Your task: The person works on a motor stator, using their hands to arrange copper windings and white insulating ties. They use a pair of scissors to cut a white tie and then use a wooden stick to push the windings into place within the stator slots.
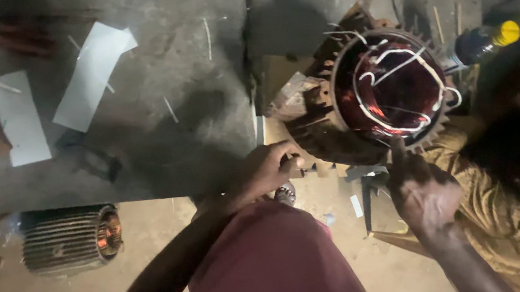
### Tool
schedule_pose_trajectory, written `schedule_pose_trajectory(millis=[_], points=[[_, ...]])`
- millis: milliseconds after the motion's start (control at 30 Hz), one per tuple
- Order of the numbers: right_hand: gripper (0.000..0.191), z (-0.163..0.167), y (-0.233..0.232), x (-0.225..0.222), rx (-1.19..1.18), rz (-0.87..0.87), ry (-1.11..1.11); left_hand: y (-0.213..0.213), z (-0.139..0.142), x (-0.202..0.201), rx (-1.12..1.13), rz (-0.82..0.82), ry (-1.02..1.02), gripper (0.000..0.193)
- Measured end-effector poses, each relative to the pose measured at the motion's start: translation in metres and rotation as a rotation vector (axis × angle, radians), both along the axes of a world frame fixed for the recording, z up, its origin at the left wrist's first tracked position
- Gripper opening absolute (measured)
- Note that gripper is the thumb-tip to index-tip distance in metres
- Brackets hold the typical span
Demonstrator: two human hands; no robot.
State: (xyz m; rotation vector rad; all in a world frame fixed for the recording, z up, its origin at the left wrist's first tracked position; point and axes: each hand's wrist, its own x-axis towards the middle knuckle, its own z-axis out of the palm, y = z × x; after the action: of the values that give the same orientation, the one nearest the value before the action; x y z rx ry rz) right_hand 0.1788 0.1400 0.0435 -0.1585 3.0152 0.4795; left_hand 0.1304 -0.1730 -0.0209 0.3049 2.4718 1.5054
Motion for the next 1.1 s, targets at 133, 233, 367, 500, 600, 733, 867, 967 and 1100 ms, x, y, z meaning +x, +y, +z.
schedule_pose_trajectory(millis=[133,233,367,500,600,733,867,967,1100], points=[[0.059,0.011,-0.011,0.004,-0.023,-0.010,-0.022,0.003,0.013,0.006,0.117,0.013,0.077,0.017],[0.062,0.018,-0.019,0.006,-0.017,0.084,0.080,0.030,0.020,-0.005,0.184,0.001,0.328,0.028],[0.070,0.025,-0.024,0.008,-0.136,0.160,0.217,0.069,0.024,-0.042,0.002,-0.083,0.650,0.026],[0.058,0.034,-0.032,0.007,-0.266,0.126,0.332,0.093,0.024,-0.070,-0.151,-0.201,0.579,0.017],[0.049,0.039,-0.038,0.011,-0.406,0.039,0.301,0.109,0.021,-0.072,-0.278,-0.268,0.627,0.019],[0.045,0.033,-0.035,0.017,-0.496,0.224,0.308,0.134,0.012,-0.079,-0.555,-0.342,0.595,0.010],[0.035,0.014,-0.007,0.002,0.019,0.491,0.132,0.151,0.017,-0.093,-0.390,-0.399,0.227,0.025],[0.014,0.002,0.019,-0.018,0.112,0.385,-0.097,0.143,0.034,-0.094,-0.351,-0.390,0.243,0.029],[0.017,-0.001,0.039,-0.042,0.314,0.376,-0.226,0.088,0.048,-0.085,-0.144,-0.178,0.513,0.012]])
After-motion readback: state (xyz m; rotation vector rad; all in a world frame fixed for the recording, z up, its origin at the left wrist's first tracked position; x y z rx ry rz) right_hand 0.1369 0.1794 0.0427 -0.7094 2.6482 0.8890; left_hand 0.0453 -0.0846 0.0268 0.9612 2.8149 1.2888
